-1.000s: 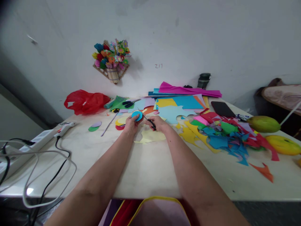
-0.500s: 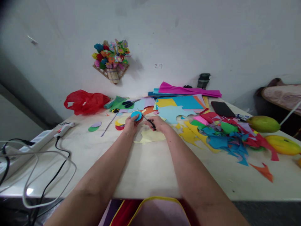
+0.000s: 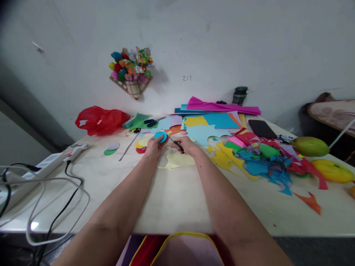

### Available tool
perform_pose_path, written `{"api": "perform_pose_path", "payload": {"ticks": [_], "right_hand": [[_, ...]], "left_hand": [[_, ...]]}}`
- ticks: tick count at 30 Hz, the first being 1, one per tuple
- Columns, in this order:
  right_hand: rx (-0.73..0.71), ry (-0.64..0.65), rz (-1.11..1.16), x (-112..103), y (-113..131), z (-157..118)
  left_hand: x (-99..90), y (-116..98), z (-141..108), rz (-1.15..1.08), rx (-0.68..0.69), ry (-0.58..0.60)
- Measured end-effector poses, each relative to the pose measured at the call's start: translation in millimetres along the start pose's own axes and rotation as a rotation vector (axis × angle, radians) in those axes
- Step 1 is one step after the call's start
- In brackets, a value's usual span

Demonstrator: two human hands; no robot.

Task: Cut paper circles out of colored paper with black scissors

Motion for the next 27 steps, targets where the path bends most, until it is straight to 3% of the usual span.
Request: {"api": "perform_pose_path", "payload": {"ticks": [11, 20, 27], "right_hand": [[0.021, 0.016, -0.003, -2.7, 8.7, -5.8], [0.014, 0.086, 0.038, -13.3, -0.1, -4.7], [-0.056, -0.076, 0.204, -17.4, 0.1, -0.8]], "left_hand": [[1.5, -1.7, -2.6, 0.024, -0.008, 0.007], [1.9, -3.2, -5.5, 0.065, -0.03, 0.055], [4.4, 0.3, -8.7, 0.237, -0.088, 0.206]]}}
Point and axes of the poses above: each hand's wrist, its own z-axis towards the middle knuckle, its own x-axis out of the palm, y = z × x, the point moved 2 cm from there along z, towards the middle knuckle, and after that the axes turned 4 degrees about -y, right-handed, at the moved point
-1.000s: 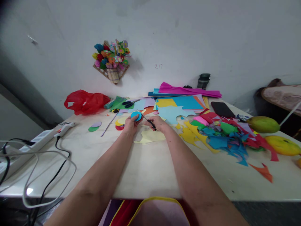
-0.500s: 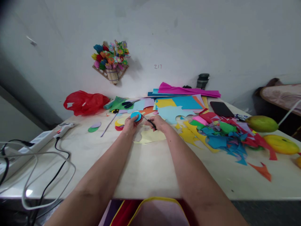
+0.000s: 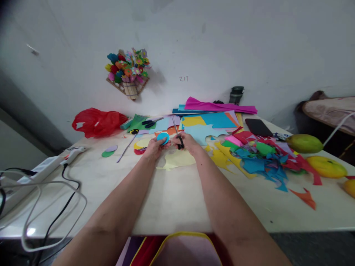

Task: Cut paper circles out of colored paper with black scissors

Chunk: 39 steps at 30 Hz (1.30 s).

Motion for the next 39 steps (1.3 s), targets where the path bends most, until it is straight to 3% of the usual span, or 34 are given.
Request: {"api": "perform_pose_path", "payload": {"ticks": [8, 16, 29, 36, 39], "right_hand": [[-0.039, -0.197, 0.117, -0.3, 3.1, 6.3], [-0.052, -0.217, 0.105, 2.6, 6.3, 3.3], [-0.196, -0.26, -0.038, 7.7, 7.2, 9.5], [-0.222, -0.329, -0.07, 12.5, 4.6, 11.0], [-0.164, -0.338, -0.046, 12.3, 5.0, 10.8]], "left_hand": [[5.3, 3.2, -3.5, 0.114, -0.006, 0.198], [12.7, 1.7, -11.1, 0.15, -0.04, 0.271], [10.2, 8.4, -4.6, 0.092, -0.066, 0.235], [9.6, 4.7, -5.2, 0.13, 0.04, 0.226], [10.6, 3.1, -5.5, 0.159, 0.102, 0.174]]}}
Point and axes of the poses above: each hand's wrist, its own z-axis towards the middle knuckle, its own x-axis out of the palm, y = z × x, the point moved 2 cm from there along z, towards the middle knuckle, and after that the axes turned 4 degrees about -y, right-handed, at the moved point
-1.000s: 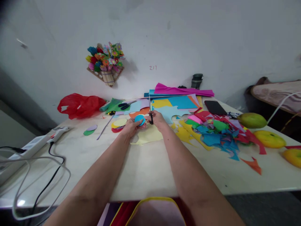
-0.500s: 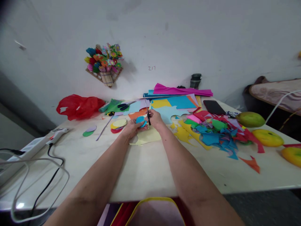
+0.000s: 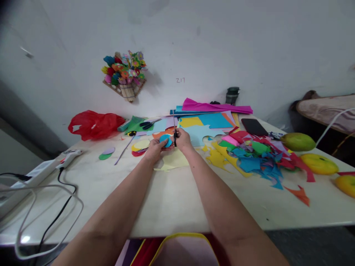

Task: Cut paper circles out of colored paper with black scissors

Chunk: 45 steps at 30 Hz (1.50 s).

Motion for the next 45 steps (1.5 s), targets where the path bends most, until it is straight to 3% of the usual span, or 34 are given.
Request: {"api": "perform_pose_path", "payload": {"ticks": [5, 12, 18, 28, 45], "right_hand": [[0.162, -0.022, -0.05, -8.8, 3.3, -2.9], [0.2, 0.345, -0.135, -16.7, 0.3, -10.8], [0.182, 0.491, -0.111, -19.0, 1.5, -14.6], [0.157, 0.574, -0.156, -18.5, -3.5, -13.0], [0.175, 0.555, -0.16, -17.1, 1.2, -16.1]], "left_hand": [[-4.7, 0.2, 3.2, -0.032, 0.026, -0.126], [-11.0, 1.2, 6.4, -0.16, 0.037, -0.193], [-10.3, 0.1, 6.9, -0.226, 0.05, -0.247], [-10.5, -0.9, 7.1, -0.253, 0.051, -0.266], [-10.8, -2.0, 5.7, -0.233, 0.026, -0.244]]}}
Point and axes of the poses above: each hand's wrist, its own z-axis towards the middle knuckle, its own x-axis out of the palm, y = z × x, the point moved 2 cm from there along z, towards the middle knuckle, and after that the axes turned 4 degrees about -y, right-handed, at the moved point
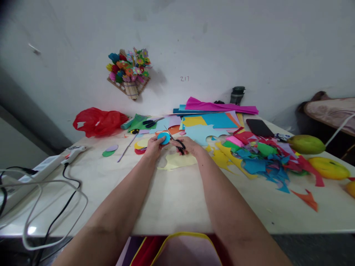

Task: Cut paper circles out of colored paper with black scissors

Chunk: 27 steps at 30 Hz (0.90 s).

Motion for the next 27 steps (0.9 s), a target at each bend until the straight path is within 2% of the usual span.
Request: {"api": "perform_pose_path", "payload": {"ticks": [27], "right_hand": [[0.002, -0.04, -0.007, 1.1, -1.7, 2.0]], "left_hand": [[-3.1, 5.4, 4.2, 0.017, 0.024, 0.025]]}}
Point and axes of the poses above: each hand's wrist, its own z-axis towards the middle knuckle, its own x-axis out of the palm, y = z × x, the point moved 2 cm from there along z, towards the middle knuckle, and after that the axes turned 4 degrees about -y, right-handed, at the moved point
